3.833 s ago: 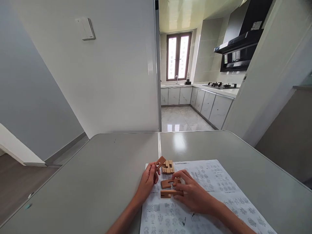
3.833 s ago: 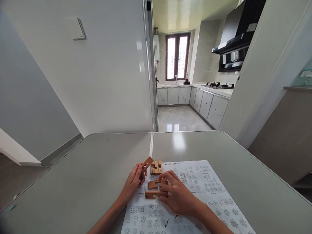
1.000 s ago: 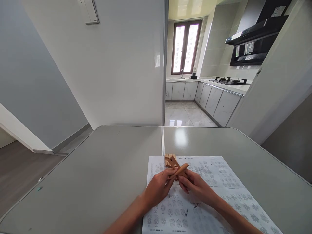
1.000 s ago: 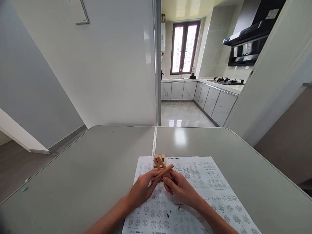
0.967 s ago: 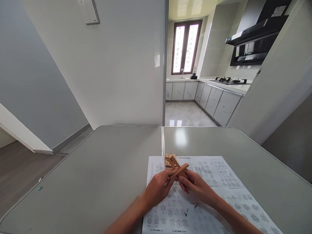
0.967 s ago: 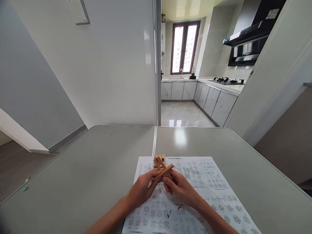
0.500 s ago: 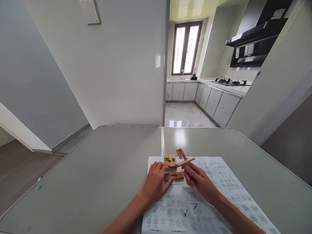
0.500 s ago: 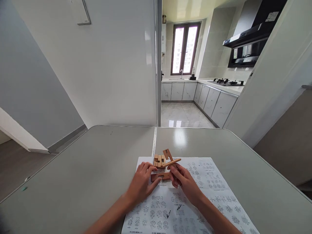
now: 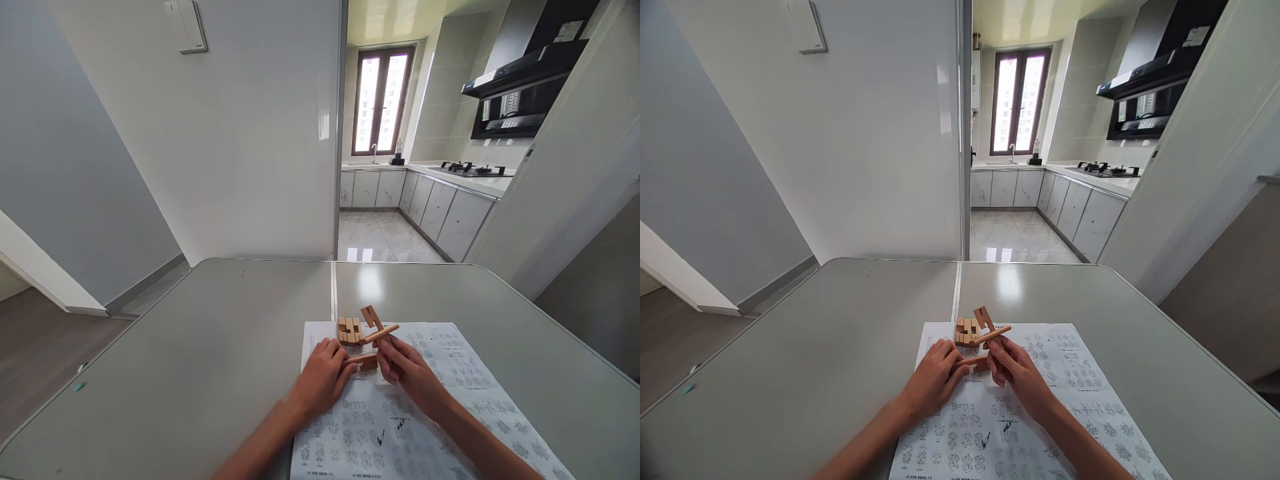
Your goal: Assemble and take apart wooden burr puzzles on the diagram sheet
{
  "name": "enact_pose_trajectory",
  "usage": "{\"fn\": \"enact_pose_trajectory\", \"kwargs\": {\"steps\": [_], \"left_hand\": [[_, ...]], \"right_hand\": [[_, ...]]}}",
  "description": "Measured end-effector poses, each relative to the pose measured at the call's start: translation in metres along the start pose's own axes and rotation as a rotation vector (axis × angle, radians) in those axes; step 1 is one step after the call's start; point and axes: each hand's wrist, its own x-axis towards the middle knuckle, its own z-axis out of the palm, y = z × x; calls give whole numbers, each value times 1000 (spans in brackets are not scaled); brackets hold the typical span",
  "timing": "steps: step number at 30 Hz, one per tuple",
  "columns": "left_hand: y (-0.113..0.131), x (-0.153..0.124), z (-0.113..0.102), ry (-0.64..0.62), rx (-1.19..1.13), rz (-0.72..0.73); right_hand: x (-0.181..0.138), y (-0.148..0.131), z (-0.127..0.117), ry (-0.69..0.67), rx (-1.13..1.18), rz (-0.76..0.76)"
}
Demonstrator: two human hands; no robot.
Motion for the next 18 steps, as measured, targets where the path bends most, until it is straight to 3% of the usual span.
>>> {"fn": "enact_pose_trajectory", "kwargs": {"steps": [4, 6, 8, 12, 18], "left_hand": [[0, 3, -4, 81, -202, -190], [1, 5, -8, 132, -400, -335], [2, 8, -13, 145, -630, -387], [8, 11, -18, 60, -1043, -357], [12, 10, -15, -63, -1178, -269]], "right_hand": [[1, -3, -1, 39, 33, 1], [1, -5, -2, 59, 62, 2], [1, -7, -3, 61, 103, 11], [1, -7, -2, 26, 178, 57], [0, -3, 2, -45, 194, 93]]}}
